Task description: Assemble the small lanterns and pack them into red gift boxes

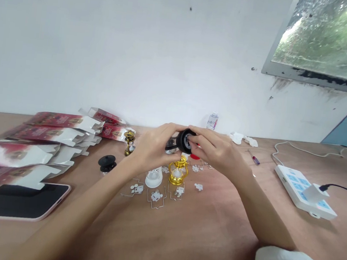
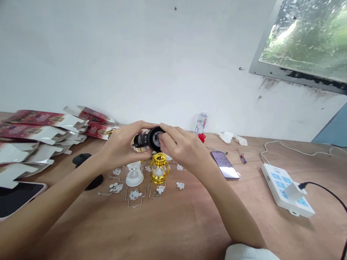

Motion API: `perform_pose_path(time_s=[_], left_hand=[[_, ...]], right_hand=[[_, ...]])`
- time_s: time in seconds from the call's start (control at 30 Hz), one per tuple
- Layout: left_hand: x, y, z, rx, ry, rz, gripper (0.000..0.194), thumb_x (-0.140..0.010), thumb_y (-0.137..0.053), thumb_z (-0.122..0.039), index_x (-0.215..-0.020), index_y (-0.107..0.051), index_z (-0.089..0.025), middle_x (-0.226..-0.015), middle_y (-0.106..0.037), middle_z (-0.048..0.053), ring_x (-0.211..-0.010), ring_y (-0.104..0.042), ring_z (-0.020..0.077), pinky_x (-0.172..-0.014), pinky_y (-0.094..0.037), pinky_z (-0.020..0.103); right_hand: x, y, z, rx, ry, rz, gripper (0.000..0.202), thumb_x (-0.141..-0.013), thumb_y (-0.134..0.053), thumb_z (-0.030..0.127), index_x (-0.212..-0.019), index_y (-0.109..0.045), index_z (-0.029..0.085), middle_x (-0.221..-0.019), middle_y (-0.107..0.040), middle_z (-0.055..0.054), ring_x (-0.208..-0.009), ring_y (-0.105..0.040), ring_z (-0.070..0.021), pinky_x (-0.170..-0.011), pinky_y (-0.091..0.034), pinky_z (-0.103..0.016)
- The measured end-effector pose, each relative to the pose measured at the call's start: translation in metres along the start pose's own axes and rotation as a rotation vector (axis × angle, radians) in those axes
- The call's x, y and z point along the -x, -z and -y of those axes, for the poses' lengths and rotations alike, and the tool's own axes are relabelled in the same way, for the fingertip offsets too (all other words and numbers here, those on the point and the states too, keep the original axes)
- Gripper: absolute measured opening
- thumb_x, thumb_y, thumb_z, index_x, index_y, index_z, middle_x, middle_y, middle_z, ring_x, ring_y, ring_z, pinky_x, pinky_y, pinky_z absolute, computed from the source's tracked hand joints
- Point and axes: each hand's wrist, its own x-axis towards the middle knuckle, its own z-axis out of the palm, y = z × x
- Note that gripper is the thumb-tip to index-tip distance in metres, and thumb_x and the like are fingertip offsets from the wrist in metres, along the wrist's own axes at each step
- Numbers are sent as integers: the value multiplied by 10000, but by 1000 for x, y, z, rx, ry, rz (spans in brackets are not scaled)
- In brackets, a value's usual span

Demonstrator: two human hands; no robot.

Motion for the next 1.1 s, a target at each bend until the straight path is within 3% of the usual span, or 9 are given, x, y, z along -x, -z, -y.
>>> perform_pose_path(time_s=[0.5,0.73,1.1], left_hand=[[-1,1,-1,13,47,15,520,-669,-624,-113,-1167,-499,-193,-1092,-665,53,-936,-648,199,-711,-520,294],[-1,1,0,29,35,16,516,-671,-635,-119,-1166,-504,-185,-1083,-669,50,-933,-649,193,-724,-518,291],[-1,-2,2,27,54,20,519,-656,-643,-137,-1153,-507,-197,-1037,-683,37,-880,-662,191,-668,-515,283]], right_hand=[[1,-5,-2,48,81,-93,139,-896,-497,98,-872,-632,119,-1068,-694,-144,-836,-684,-184,-670,-605,-310],[3,-6,-3,65,59,-61,169,-909,-471,116,-855,-626,155,-1083,-694,-107,-814,-674,-160,-661,-593,-296],[-3,-1,-1,-204,-72,-85,175,-895,-469,99,-814,-616,149,-1004,-713,-98,-853,-678,-164,-708,-579,-297]])
